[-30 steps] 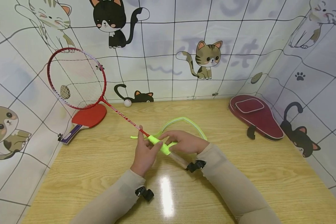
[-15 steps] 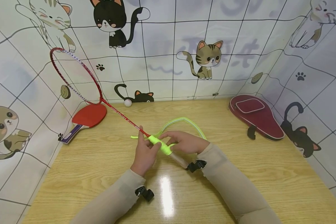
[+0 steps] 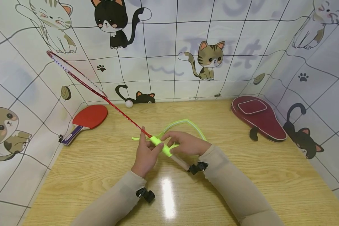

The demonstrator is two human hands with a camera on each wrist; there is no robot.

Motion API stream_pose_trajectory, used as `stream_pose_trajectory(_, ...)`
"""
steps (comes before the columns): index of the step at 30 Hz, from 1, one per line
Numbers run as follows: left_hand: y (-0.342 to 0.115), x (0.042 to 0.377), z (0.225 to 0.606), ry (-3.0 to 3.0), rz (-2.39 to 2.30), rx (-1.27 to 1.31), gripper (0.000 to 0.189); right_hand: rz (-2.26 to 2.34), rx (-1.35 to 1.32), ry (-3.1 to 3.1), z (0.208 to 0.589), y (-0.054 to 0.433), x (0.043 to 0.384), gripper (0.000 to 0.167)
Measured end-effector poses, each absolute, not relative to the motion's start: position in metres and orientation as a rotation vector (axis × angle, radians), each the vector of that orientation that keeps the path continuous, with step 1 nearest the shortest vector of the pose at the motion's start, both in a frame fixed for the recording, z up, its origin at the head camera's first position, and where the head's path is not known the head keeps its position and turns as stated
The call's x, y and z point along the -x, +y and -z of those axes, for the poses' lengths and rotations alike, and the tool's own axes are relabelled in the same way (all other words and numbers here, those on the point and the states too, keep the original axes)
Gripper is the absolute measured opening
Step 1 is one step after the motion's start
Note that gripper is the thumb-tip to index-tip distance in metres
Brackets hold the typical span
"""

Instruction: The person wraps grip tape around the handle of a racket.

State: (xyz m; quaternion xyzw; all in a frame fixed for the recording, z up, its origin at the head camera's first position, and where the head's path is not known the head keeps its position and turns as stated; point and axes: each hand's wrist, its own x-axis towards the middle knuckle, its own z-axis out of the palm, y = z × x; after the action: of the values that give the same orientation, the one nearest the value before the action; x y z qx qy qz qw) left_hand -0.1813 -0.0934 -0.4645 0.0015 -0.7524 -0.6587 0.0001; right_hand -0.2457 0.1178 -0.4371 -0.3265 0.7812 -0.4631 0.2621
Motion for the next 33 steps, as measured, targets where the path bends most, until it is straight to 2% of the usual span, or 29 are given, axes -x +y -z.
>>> stream_pose_trajectory(9,-0.0926,0.1807,0.4627,-2.376,2.079,-0.005,0.103,1.234,0.892,2.059,0.4338,0.12,0.2441,0.062)
stream_pose_trajectory(23,-0.0929,0.1804,0.4623,-2.409,2.003,-0.016,0.107,1.232,0.895,2.165,0.4343,0.1156,0.2434,0.053)
stream_pose_trajectory(33,-0.0924,0.1802,0.4617,-2.421,2.004,-0.036,0.105,1.232,0.921,2.094,0.4346,0.1183,0.2441,0.058)
